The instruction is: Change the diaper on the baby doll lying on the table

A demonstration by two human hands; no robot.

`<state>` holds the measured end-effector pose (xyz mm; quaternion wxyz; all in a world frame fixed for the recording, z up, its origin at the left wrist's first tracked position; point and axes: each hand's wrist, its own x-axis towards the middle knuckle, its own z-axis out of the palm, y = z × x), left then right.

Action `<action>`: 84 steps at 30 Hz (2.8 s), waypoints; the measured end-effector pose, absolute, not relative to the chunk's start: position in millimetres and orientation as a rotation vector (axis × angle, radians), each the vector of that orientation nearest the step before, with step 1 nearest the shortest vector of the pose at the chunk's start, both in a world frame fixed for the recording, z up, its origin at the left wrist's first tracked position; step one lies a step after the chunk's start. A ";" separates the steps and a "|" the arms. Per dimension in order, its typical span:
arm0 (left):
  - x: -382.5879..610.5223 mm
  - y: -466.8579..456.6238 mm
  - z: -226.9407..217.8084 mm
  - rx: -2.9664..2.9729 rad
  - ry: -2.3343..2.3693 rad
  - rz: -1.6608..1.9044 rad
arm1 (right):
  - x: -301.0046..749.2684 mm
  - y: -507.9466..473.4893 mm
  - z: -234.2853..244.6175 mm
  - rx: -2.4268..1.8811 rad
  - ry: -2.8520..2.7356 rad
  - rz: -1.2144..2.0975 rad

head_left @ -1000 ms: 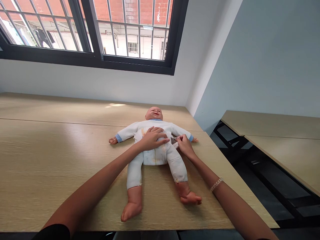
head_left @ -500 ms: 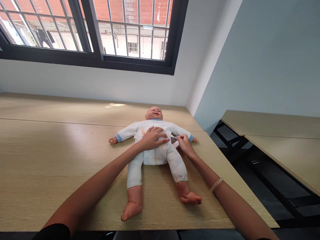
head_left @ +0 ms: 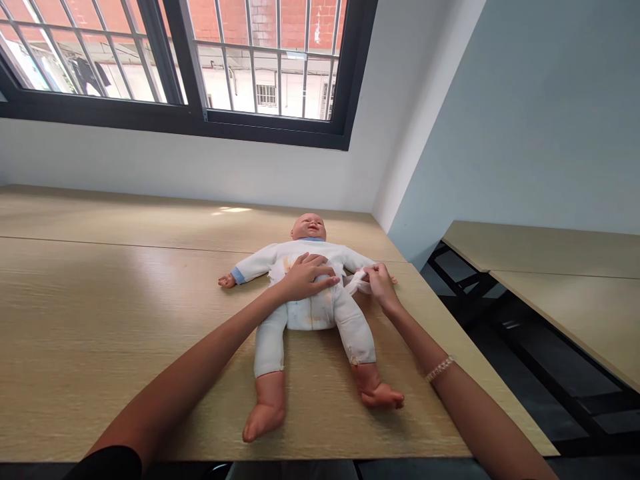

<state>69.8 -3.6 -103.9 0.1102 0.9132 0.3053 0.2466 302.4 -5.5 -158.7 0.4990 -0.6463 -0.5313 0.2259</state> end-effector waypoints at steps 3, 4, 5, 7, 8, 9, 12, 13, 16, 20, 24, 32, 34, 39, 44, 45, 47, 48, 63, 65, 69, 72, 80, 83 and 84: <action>69.7 -4.3 -103.2 2.678 0.906 0.723 | 306.0 -8.6 -150.1 -1.562 -1.234 0.576; 69.5 -4.2 -103.2 2.678 0.906 0.722 | 306.1 -10.1 -147.3 -1.556 -1.226 0.589; 69.3 -4.1 -103.4 2.678 0.901 0.721 | 305.6 -11.9 -144.4 -1.546 -1.221 0.606; 68.8 -3.4 -104.1 2.678 0.890 0.725 | 303.7 -15.3 -138.5 -1.520 -1.214 0.640; 68.6 -3.0 -104.6 2.677 0.886 0.730 | 302.4 -16.9 -135.5 -1.497 -1.215 0.659; 68.5 -2.6 -105.0 2.677 0.884 0.733 | 301.1 -18.2 -132.5 -1.460 -1.220 0.682; 68.8 -2.0 -105.7 2.672 0.881 0.731 | 297.5 -21.1 -125.4 -1.300 -1.255 0.747; 69.0 -2.0 -105.7 2.671 0.879 0.727 | 296.8 -21.7 -123.9 -1.258 -1.270 0.754; 69.2 -2.4 -104.9 2.668 0.882 0.717 | 297.6 -22.6 -121.6 -1.231 -1.321 0.704; 68.2 -3.2 -104.2 2.664 0.896 0.712 | 304.1 -22.1 -119.3 -1.274 -1.329 0.611; 72.1 -2.9 -106.4 2.650 0.952 0.682 | 298.4 -27.3 -112.7 -1.266 -1.308 0.601; 97.8 6.3 -112.6 2.676 1.184 0.492 | 242.4 -55.6 -105.5 -1.212 -1.549 0.487; 99.2 7.3 -113.1 2.664 1.183 0.503 | 236.0 -57.3 -106.9 -1.206 -1.569 0.498; 90.6 8.2 -108.7 2.526 1.071 0.532 | 235.5 -54.8 -109.7 -1.231 -1.658 0.495; 69.6 14.8 -92.5 2.312 0.723 0.522 | 235.9 -55.0 -114.7 -1.244 -1.794 0.409; 65.5 16.9 -89.1 2.275 0.660 0.516 | 235.3 -56.2 -116.1 -1.237 -1.826 0.377; 58.4 21.2 -83.2 2.219 0.570 0.523 | 234.1 -59.4 -118.9 -1.216 -1.906 0.282; 55.6 23.1 -81.0 2.210 0.550 0.533 | 233.7 -61.3 -120.0 -1.207 -1.951 0.220; 49.5 26.4 -86.1 2.402 0.633 0.570 | 254.2 -58.8 -111.5 -1.339 -1.973 0.017; 50.1 25.9 -86.5 2.390 0.655 0.576 | 261.3 -55.4 -111.0 -1.396 -1.983 -0.013; 52.3 23.7 -85.6 2.380 0.698 0.596 | 268.5 -51.4 -112.0 -1.407 -1.997 -0.012; 53.7 23.1 -84.6 2.418 0.715 0.615 | 268.5 -51.4 -112.5 -1.371 -2.027 -0.080; 50.9 17.3 -80.7 2.591 0.762 0.596 | 271.2 -45.4 -117.6 -1.302 -2.039 0.024; 50.1 11.6 -76.0 2.721 0.810 0.575 | 272.0 -42.9 -120.2 -1.284 -2.040 0.062; 50.8 9.2 -74.1 2.771 0.814 0.551 | 272.0 -42.6 -120.7 -1.279 -2.039 0.065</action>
